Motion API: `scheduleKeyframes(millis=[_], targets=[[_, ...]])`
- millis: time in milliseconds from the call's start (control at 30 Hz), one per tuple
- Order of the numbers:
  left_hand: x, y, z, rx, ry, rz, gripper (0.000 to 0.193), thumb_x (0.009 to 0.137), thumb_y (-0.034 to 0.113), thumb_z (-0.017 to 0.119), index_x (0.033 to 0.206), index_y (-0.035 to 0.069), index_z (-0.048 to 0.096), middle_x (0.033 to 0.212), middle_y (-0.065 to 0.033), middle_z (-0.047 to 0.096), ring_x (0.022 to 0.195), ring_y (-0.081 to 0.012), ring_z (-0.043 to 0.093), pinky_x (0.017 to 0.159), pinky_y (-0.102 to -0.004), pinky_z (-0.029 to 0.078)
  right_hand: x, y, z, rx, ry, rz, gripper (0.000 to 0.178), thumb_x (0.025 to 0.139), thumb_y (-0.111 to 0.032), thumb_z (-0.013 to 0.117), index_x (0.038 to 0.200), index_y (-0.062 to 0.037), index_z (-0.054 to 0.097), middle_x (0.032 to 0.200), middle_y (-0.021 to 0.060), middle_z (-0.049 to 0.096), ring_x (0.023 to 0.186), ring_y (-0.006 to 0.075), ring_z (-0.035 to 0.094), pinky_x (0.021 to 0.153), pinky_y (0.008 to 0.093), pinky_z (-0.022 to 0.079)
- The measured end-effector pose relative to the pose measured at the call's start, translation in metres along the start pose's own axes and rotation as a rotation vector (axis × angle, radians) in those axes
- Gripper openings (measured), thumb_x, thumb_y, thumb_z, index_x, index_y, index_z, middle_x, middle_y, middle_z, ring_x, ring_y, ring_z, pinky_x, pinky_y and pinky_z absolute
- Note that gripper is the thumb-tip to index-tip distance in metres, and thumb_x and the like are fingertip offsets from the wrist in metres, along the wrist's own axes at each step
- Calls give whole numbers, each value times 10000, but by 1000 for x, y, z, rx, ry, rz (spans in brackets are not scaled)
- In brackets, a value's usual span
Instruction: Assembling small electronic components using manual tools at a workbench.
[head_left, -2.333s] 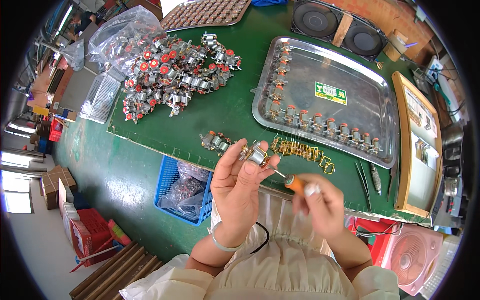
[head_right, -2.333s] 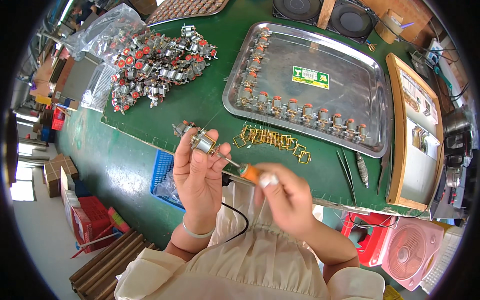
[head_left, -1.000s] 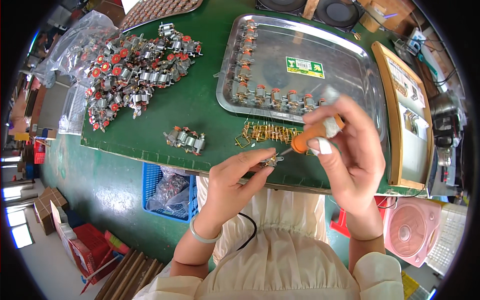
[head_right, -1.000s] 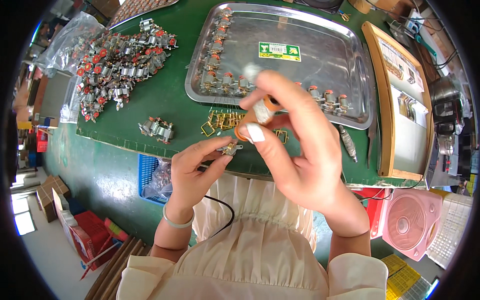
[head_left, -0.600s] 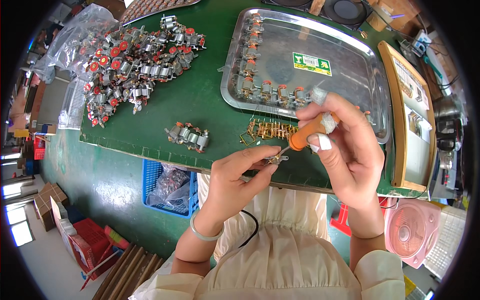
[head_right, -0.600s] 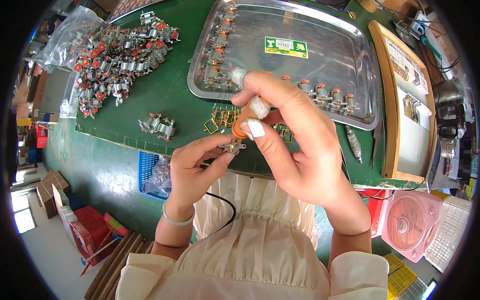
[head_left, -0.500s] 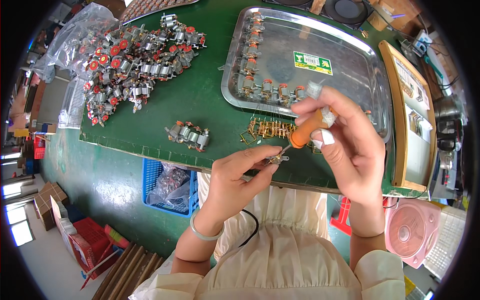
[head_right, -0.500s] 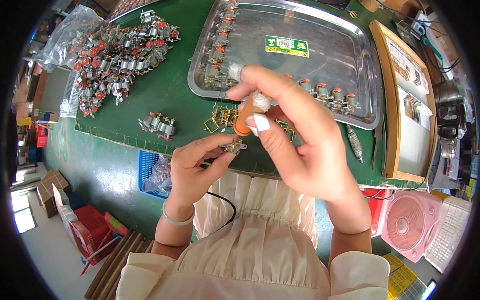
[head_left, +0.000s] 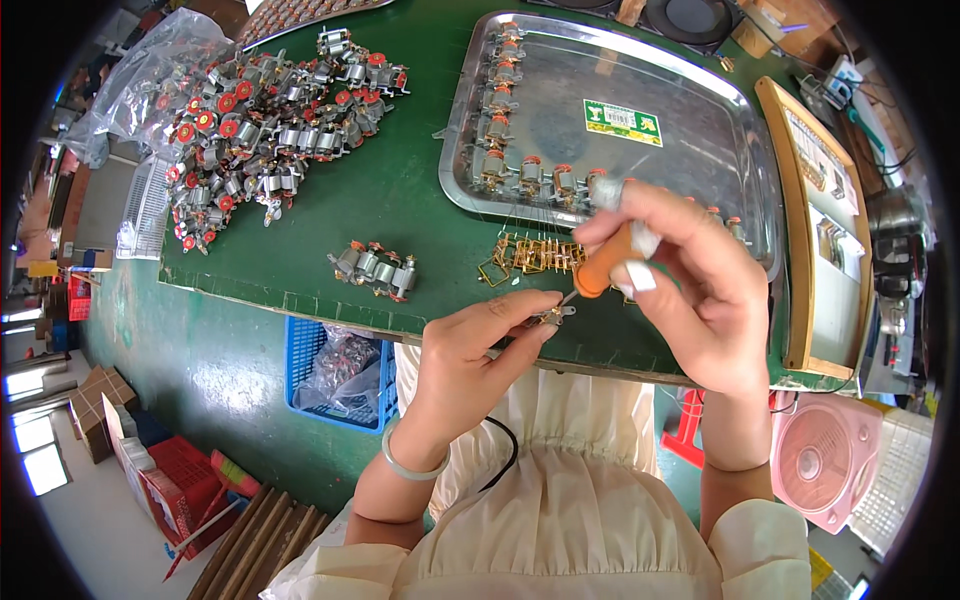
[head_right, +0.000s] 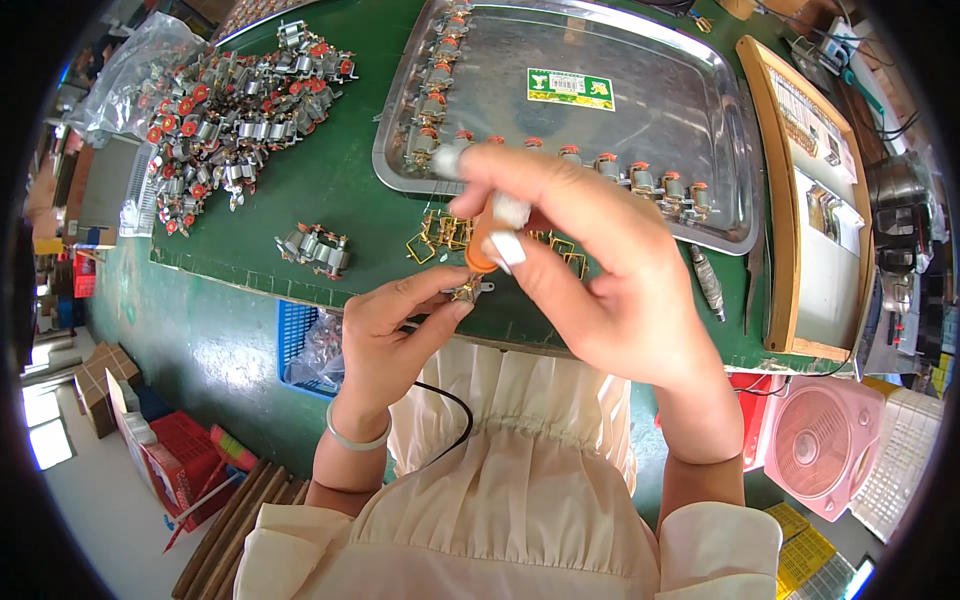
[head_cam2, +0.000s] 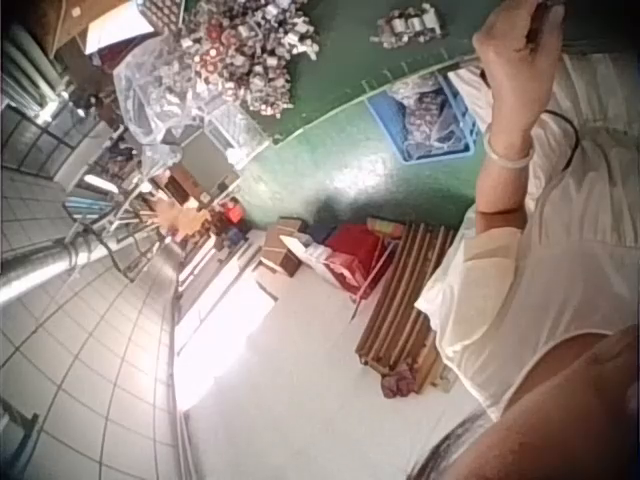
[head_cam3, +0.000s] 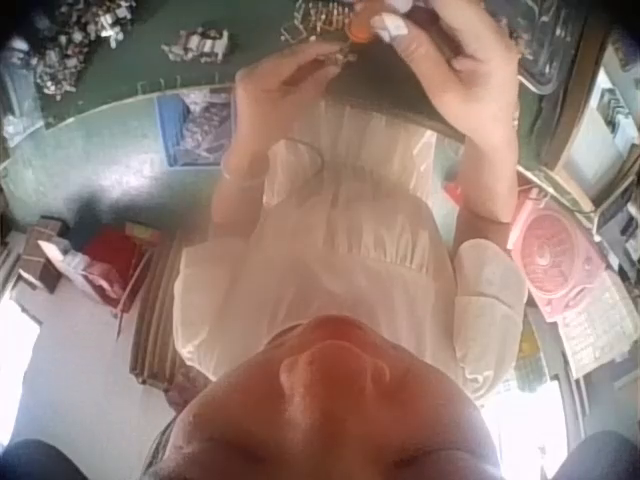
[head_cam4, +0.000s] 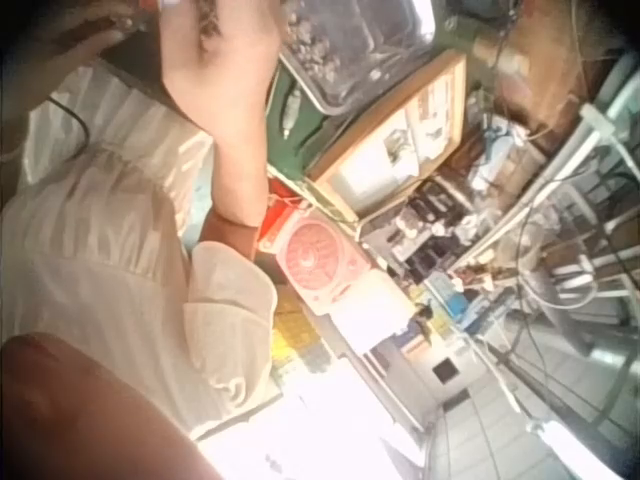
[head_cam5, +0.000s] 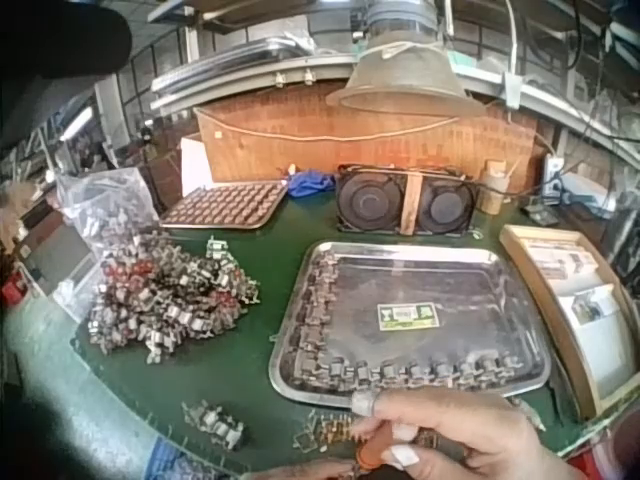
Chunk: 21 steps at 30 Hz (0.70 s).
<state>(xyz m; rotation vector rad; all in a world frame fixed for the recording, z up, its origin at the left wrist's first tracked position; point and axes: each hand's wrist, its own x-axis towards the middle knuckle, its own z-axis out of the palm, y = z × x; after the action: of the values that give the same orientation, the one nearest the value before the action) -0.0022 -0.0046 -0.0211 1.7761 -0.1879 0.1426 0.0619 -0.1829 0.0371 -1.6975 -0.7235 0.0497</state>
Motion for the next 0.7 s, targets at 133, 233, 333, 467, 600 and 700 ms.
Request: scheduleKeyframes(millis=[133, 233, 333, 467, 600, 700], targets=[[-1, -4, 0, -24, 9, 0, 267, 724, -31, 643, 984, 23, 621, 800, -99, 644, 655, -132, 622, 590, -231, 504, 6, 3, -4, 265, -93, 18, 366, 830, -28, 526, 1179, 51, 449, 1008, 186, 584, 917, 244, 587, 837, 361, 449], [-1, -3, -1, -25, 2, -65, 267, 723, -25, 648, 983, 27, 623, 778, -97, 642, 646, -126, 619, 587, -227, 499, 6, -2, -5, 6, -32, 50, 405, 795, -23, 586, 1174, 42, 460, 973, 156, 595, 906, 212, 578, 822, 326, 449], [0, -2, 1, -35, 4, -44, 267, 724, -23, 650, 983, 31, 625, 759, -94, 639, 636, -118, 613, 583, -223, 493, 5, -2, -9, -529, -40, -263, 432, 769, -7, 618, 1171, 38, 467, 952, 132, 600, 880, 185, 566, 797, 292, 448], [-2, -5, 2, -69, 34, -48, 263, 725, -21, 651, 982, 29, 625, 752, -92, 639, 635, -113, 611, 581, -220, 491, 1, -2, 11, -224, 91, -55, 403, 793, 3, 574, 1177, 39, 460, 941, 126, 602, 849, 169, 561, 774, 271, 445], [-3, -6, 0, -63, 28, -63, 258, 727, -20, 651, 980, 25, 624, 765, -94, 642, 661, -116, 623, 593, -222, 497, 4, -3, 17, 343, 110, 127, 377, 807, 0, 549, 1173, 31, 464, 949, 123, 597, 848, 157, 562, 779, 262, 441], [-2, -2, 2, -58, 30, -47, 255, 728, -20, 650, 977, 24, 624, 778, -96, 643, 670, -119, 628, 596, -226, 501, 2, -1, 8, -233, 81, -52, 387, 805, 24, 530, 1185, 21, 454, 964, 119, 595, 829, 153, 557, 772, 251, 429]])
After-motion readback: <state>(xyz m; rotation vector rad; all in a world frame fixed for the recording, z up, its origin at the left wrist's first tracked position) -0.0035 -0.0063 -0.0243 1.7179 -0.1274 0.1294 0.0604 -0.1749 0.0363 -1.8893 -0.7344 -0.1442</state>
